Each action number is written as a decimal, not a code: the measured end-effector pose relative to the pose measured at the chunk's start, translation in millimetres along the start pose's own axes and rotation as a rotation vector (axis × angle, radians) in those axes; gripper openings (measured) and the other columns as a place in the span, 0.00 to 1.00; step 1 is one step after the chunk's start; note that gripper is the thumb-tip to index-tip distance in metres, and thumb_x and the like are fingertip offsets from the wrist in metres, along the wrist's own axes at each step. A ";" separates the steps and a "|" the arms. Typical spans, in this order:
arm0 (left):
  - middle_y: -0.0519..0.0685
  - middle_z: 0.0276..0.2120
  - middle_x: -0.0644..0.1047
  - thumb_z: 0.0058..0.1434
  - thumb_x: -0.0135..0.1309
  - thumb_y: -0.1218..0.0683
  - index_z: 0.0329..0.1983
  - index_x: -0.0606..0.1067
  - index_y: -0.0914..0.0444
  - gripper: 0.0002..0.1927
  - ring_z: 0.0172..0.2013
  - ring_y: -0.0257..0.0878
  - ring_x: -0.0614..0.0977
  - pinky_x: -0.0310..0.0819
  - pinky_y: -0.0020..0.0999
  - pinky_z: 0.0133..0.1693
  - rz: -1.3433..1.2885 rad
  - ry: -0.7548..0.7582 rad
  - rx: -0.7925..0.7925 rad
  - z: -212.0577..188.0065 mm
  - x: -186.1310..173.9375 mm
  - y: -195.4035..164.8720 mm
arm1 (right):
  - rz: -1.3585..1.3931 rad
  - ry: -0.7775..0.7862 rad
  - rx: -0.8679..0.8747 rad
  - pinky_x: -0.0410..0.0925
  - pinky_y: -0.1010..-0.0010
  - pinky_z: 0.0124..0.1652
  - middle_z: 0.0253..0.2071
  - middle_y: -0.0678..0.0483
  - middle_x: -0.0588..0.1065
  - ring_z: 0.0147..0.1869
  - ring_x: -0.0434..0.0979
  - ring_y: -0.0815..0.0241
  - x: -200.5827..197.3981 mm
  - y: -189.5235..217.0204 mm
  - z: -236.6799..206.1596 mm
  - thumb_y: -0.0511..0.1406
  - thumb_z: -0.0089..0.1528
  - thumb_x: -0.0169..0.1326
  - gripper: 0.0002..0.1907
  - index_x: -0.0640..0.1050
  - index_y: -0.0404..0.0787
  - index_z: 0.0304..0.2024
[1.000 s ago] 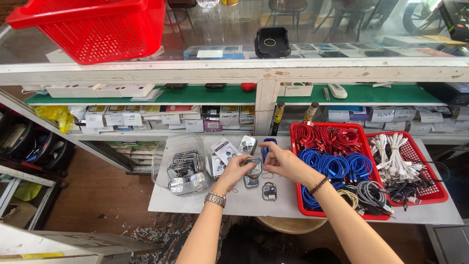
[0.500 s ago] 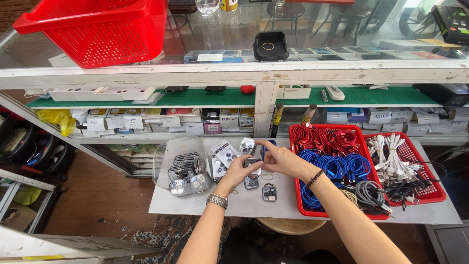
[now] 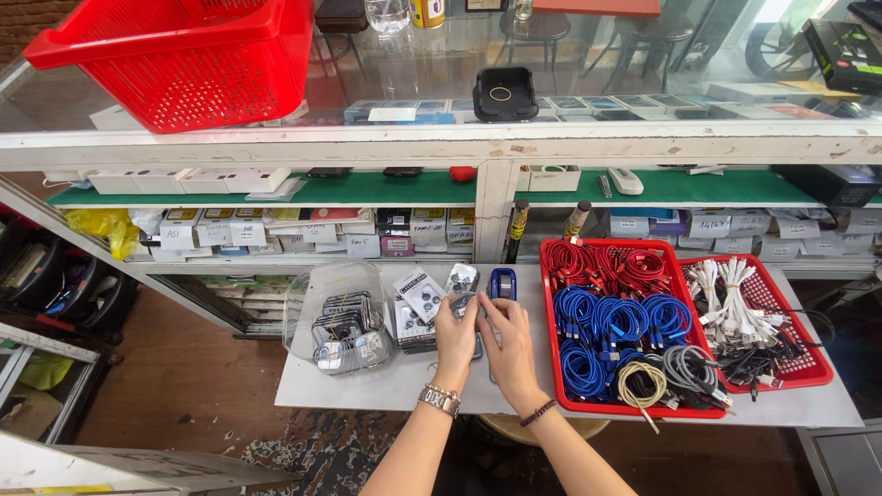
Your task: The person stands at a shop counter and packages small round camera/phone accessories. They take each item, stretch a rubber band around it to secure it, and set the banded item on the counter, working through the items one at a time.
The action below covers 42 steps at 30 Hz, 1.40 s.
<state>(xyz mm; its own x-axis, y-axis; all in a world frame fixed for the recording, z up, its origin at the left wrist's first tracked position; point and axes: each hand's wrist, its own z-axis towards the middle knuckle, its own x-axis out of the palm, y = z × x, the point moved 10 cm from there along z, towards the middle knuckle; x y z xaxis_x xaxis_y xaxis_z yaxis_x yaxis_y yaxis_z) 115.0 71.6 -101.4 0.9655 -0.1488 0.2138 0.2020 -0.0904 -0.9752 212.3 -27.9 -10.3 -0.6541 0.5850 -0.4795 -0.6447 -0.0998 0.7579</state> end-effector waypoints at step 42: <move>0.63 0.42 0.78 0.61 0.62 0.49 0.51 0.71 0.70 0.25 0.42 0.57 0.83 0.79 0.47 0.43 1.312 0.188 0.165 -6.1 -8.8 59.2 | -0.064 0.105 0.501 0.70 0.55 0.46 0.46 0.39 0.74 0.48 0.77 0.41 38.0 -151.8 -76.0 0.29 0.57 0.60 0.25 0.66 0.38 0.54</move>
<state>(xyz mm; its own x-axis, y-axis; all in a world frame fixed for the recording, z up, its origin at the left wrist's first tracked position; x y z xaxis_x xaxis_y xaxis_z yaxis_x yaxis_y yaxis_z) 117.5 61.5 -160.6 0.4244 -0.1670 -0.8900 -0.8223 0.3404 -0.4560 255.3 -51.7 -177.2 -0.6722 0.4907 -0.5543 -0.4334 0.3462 0.8320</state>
